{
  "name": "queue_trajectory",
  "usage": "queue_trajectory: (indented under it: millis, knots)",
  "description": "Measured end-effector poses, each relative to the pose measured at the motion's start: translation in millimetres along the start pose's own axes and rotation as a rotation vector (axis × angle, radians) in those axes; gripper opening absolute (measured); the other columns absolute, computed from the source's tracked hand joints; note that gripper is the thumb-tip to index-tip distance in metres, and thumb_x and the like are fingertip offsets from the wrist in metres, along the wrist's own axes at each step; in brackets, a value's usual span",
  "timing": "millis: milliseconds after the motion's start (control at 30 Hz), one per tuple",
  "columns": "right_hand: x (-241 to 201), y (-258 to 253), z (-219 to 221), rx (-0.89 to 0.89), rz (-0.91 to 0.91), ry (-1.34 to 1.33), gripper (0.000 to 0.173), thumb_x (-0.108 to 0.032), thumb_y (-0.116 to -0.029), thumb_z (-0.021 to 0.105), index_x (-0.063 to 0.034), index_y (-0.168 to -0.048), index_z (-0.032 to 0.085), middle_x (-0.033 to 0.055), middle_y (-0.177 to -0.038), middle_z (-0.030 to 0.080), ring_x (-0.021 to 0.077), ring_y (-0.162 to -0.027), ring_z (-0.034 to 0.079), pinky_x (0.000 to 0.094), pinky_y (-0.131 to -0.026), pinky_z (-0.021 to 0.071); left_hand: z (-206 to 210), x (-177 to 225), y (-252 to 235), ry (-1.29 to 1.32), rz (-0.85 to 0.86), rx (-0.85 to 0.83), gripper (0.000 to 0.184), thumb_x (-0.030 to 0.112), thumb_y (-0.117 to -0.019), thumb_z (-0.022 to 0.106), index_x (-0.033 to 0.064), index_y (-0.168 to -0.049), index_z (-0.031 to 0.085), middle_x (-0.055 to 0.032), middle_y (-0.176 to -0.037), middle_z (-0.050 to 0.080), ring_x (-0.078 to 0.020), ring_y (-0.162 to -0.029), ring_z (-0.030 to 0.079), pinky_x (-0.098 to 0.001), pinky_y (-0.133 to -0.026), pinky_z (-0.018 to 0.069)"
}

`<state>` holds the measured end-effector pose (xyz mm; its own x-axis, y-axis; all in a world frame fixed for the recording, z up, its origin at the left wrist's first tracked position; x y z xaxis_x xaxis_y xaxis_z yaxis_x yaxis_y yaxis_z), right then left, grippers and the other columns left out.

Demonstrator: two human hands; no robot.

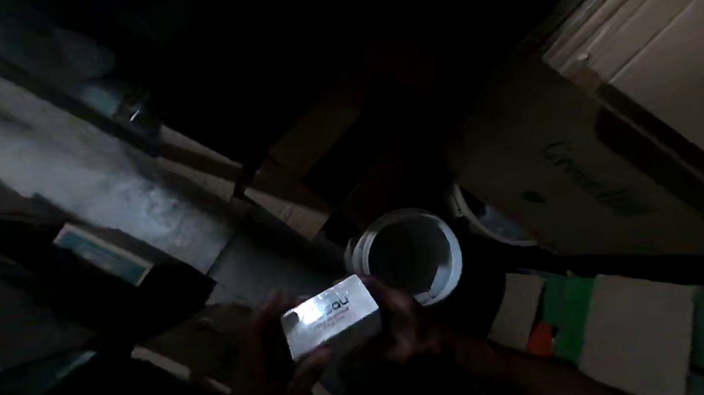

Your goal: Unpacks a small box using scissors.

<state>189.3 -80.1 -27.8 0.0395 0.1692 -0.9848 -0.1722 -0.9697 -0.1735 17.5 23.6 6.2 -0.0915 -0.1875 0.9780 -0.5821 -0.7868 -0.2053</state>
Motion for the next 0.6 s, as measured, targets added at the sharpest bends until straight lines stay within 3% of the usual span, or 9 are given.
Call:
queue_trajectory:
  millis: [67, 133, 200, 233, 300, 367, 433, 500, 600]
  knots:
    - [-2, 8, 17, 0.116, 0.038, -0.037, 0.079, -0.009, -0.0758, 0.089, 0.0137, -0.139, 0.047, 0.0089, -0.131, 0.067, 0.0062, -0.119, 0.064, 0.0262, -0.105, 0.0543, -8, -21, 27, 0.02, -0.075, 0.077, 0.07, 0.047, -0.0954, 0.069, 0.0113, -0.151, 0.044, 0.001, -0.139, 0.061, -0.0104, -0.122, 0.062, -0.0291, -0.103, 0.0537]
    - [-5, 10, 33, 0.223, 0.132, -0.067, 0.072, -0.005, -0.0761, 0.087, 0.0078, -0.136, 0.05, 0.001, -0.124, 0.07, 0.0046, -0.112, 0.067, 0.0265, -0.098, 0.0584, -11, -37, 64, -0.002, -0.279, 0.158, 0.066, 0.046, -0.1003, 0.061, 0.0004, -0.146, 0.048, -0.0006, -0.133, 0.065, -0.0027, -0.116, 0.063, -0.0238, -0.098, 0.0553]
    - [-9, 7, 49, 0.26, 0.208, -0.076, 0.068, -0.004, -0.0786, 0.083, 0.0075, -0.135, 0.047, 0.0014, -0.119, 0.071, 0.0065, -0.107, 0.07, 0.0277, -0.093, 0.0612, -11, -44, 95, -0.093, -0.469, 0.216, 0.058, 0.039, -0.1034, 0.053, -0.0061, -0.139, 0.054, -0.0058, -0.119, 0.07, 0.0015, -0.101, 0.065, -0.0202, -0.09, 0.0552]
    - [-10, 6, 56, 0.238, 0.226, -0.049, 0.067, -0.007, -0.0814, 0.082, 0.0093, -0.135, 0.045, 0.0037, -0.119, 0.07, 0.0069, -0.106, 0.07, 0.0274, -0.092, 0.0614, -13, -49, 110, -0.192, -0.439, 0.225, 0.062, 0.045, -0.1056, 0.046, -0.008, -0.136, 0.056, -0.01, -0.115, 0.071, 0.0005, -0.098, 0.066, -0.0212, -0.089, 0.0553]
    - [-15, 0, 61, 0.158, 0.189, 0.062, 0.072, -0.024, -0.0872, 0.079, 0.0149, -0.137, 0.045, 0.0112, -0.128, 0.066, 0.0081, -0.112, 0.067, 0.0268, -0.096, 0.0589, -19, -54, 132, -0.335, -0.281, 0.269, 0.068, 0.052, -0.1078, 0.038, -0.0085, -0.127, 0.063, -0.014, -0.107, 0.073, -0.0049, -0.096, 0.069, -0.0257, -0.089, 0.0574]
    - [-28, -8, 61, 0.031, 0.165, 0.155, 0.064, -0.027, -0.0896, 0.076, 0.0132, -0.134, 0.053, 0.013, -0.131, 0.065, 0.0092, -0.117, 0.064, 0.0269, -0.1, 0.0555, -30, -50, 146, -0.394, -0.227, 0.244, 0.071, 0.056, -0.1072, 0.036, -0.0058, -0.126, 0.065, -0.016, -0.109, 0.073, -0.0132, -0.099, 0.071, -0.0335, -0.09, 0.059]
    - [-40, -14, 63, -0.123, 0.245, 0.229, 0.051, -0.022, -0.0886, 0.077, 0.0064, -0.128, 0.063, 0.0096, -0.125, 0.069, 0.0093, -0.112, 0.067, 0.0274, -0.097, 0.0574, -42, -38, 158, -0.41, -0.277, 0.175, 0.068, 0.056, -0.1066, 0.039, -0.0012, -0.13, 0.065, -0.016, -0.115, 0.073, -0.0194, -0.103, 0.072, -0.0409, -0.092, 0.0591]
    - [-43, -11, 67, -0.263, 0.347, 0.334, 0.052, -0.023, -0.0851, 0.079, 0.0027, -0.127, 0.064, 0.0086, -0.121, 0.07, 0.0082, -0.104, 0.068, 0.0261, -0.091, 0.0587, -49, -25, 175, -0.457, -0.349, 0.117, 0.064, 0.056, -0.1056, 0.043, 0.0013, -0.13, 0.066, -0.0164, -0.114, 0.073, -0.0255, -0.101, 0.073, -0.0471, -0.089, 0.0594]
    - [-27, 9, 76, -0.424, 0.313, 0.34, 0.052, -0.026, -0.086, 0.079, 0.004, -0.126, 0.063, 0.0079, -0.113, 0.071, 0.0061, -0.093, 0.068, 0.0232, -0.082, 0.0589, -47, -15, 212, -0.487, -0.477, 0.065, 0.066, 0.058, -0.1051, 0.041, 0.0025, -0.128, 0.067, -0.0164, -0.113, 0.073, -0.0289, -0.1, 0.073, -0.0506, -0.088, 0.0588]
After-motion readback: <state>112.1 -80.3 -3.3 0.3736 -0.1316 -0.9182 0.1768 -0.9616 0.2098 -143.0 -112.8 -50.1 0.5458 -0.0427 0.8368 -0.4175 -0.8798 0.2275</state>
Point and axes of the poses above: each hand's wrist, its own y-axis away from the middle knuckle, its own z-axis out of the palm, x = y × z, the point moved 3 cm from there along -y, towards the middle knuckle
